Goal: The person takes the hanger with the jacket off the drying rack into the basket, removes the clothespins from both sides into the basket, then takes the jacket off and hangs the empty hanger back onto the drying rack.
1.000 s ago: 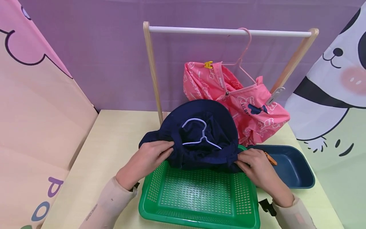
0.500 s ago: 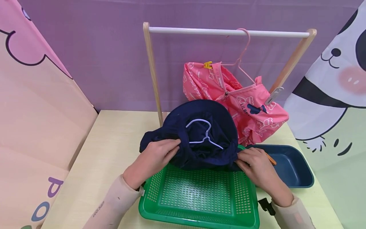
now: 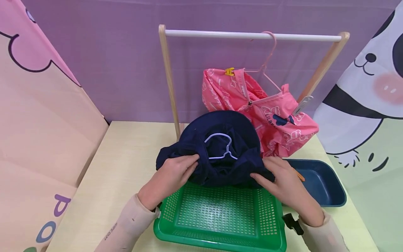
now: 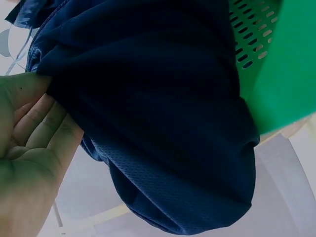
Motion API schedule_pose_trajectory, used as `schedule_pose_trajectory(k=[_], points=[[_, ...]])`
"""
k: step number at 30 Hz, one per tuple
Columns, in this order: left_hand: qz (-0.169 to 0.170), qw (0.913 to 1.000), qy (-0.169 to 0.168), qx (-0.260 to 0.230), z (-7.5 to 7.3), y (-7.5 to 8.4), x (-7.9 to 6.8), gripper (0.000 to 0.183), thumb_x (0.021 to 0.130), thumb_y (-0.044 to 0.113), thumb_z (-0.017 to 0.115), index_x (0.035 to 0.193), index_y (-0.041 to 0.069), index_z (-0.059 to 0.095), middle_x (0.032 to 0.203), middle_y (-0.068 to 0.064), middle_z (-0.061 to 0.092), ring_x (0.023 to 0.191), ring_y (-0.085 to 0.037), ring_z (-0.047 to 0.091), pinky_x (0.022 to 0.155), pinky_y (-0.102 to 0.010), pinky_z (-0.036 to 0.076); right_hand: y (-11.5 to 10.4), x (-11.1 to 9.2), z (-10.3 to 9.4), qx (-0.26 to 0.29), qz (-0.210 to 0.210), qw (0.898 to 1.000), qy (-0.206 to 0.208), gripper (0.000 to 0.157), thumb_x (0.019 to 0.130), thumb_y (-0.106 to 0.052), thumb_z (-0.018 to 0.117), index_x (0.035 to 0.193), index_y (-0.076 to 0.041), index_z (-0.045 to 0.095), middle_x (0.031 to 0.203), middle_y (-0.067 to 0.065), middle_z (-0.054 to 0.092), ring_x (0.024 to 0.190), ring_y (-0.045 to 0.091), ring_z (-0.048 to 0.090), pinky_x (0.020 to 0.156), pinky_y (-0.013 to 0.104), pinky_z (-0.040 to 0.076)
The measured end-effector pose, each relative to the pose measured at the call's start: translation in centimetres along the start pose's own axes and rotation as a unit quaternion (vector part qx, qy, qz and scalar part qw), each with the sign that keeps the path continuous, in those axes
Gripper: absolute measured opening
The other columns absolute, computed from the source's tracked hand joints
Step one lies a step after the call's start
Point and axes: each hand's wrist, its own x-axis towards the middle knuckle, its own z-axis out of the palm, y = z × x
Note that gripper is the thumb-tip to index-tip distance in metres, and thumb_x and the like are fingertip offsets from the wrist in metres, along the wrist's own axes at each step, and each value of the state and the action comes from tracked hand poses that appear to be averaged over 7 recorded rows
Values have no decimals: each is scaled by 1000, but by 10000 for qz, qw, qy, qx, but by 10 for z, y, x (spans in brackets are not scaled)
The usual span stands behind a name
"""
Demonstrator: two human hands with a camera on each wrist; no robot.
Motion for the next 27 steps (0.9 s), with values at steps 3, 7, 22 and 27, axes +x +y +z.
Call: schedule_pose_trajectory(k=[3, 7, 22, 27], points=[[18, 10000, 36, -2, 1, 0, 0, 27, 92, -1, 70, 119, -1, 69, 110, -12, 72, 100, -22, 71, 83, -32, 58, -2, 9, 9, -94, -373, 9991, 186, 32, 77, -12, 87, 106, -9, 74, 97, 2, 69, 92, 20, 62, 78, 43, 52], [66, 9999, 98, 22, 3, -1, -2, 28, 91, -2, 71, 119, -3, 68, 110, -14, 72, 99, -23, 71, 83, -32, 58, -1, 15, 15, -464, -704, 9955, 437, 25, 72, -10, 89, 93, -6, 76, 87, 4, 69, 85, 24, 62, 77, 45, 50], [-83, 9988, 221, 417, 4, -2, -7, 26, 94, -1, 67, 119, -5, 64, 109, -14, 66, 98, -23, 67, 84, -34, 58, 21, -11, 13, -644, -1081, 9911, 441, 34, 100, -36, 63, 94, -7, 80, 81, 3, 71, 78, 22, 57, 72, 44, 46], [-194, 9987, 310, 348, 0, -3, -9, 27, 93, -1, 68, 120, -4, 64, 110, -12, 67, 98, -22, 67, 85, -35, 58, 29, -18, 12, -592, -1422, 9865, 561, 56, 107, -43, 40, 92, -4, 78, 86, 6, 71, 82, 25, 61, 73, 46, 49]])
